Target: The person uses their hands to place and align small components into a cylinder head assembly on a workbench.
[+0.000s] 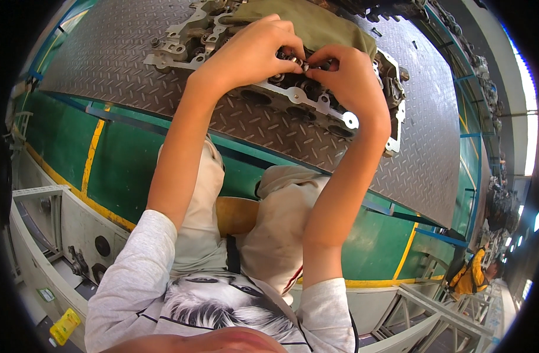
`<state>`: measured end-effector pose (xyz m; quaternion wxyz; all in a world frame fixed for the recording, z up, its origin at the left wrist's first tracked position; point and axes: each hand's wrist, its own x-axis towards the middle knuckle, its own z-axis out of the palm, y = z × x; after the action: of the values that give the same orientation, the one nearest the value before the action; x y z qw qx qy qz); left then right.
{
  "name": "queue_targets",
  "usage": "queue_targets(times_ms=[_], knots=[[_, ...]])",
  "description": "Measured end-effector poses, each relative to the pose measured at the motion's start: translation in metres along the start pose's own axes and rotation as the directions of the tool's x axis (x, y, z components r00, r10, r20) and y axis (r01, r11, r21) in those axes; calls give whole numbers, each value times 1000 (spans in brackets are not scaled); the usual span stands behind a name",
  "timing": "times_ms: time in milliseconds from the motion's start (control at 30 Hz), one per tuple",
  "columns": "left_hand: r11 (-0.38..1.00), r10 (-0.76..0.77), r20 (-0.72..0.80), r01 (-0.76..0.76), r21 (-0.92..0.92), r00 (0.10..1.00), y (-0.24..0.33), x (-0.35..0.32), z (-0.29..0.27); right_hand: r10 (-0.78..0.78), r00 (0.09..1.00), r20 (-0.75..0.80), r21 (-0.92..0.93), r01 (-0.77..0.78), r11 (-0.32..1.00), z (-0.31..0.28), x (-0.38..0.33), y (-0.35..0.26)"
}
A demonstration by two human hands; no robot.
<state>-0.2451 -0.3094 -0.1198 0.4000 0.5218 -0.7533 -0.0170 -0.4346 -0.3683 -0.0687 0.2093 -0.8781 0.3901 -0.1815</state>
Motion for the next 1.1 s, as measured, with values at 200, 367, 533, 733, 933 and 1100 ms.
queue_targets(times_ms=[200, 367, 533, 733, 933, 1100], knots=[[999, -10, -39, 12, 42, 999, 5, 4, -1, -49, 999, 7, -43, 49, 998, 4, 1, 5], [999, -45, -33, 45, -12, 998, 7, -1, 0, -102, 993, 58, -64, 105, 992, 15, 5, 10], [989, -102, 53, 96, 110, 993, 3, -5, 5, -100, 992, 80, -185, 113, 976, 21, 4, 6], [966, -183, 93, 162, 201, 979, 10, -4, 7, -89, 995, 54, -316, 102, 943, 26, 0, 0], [951, -213, 67, 191, 242, 975, 9, -3, 12, -119, 991, 65, -319, 134, 938, 24, 2, 4], [949, -220, 77, 195, 249, 972, 9, -3, 12, -229, 970, 77, -161, 239, 958, 17, 5, 8]])
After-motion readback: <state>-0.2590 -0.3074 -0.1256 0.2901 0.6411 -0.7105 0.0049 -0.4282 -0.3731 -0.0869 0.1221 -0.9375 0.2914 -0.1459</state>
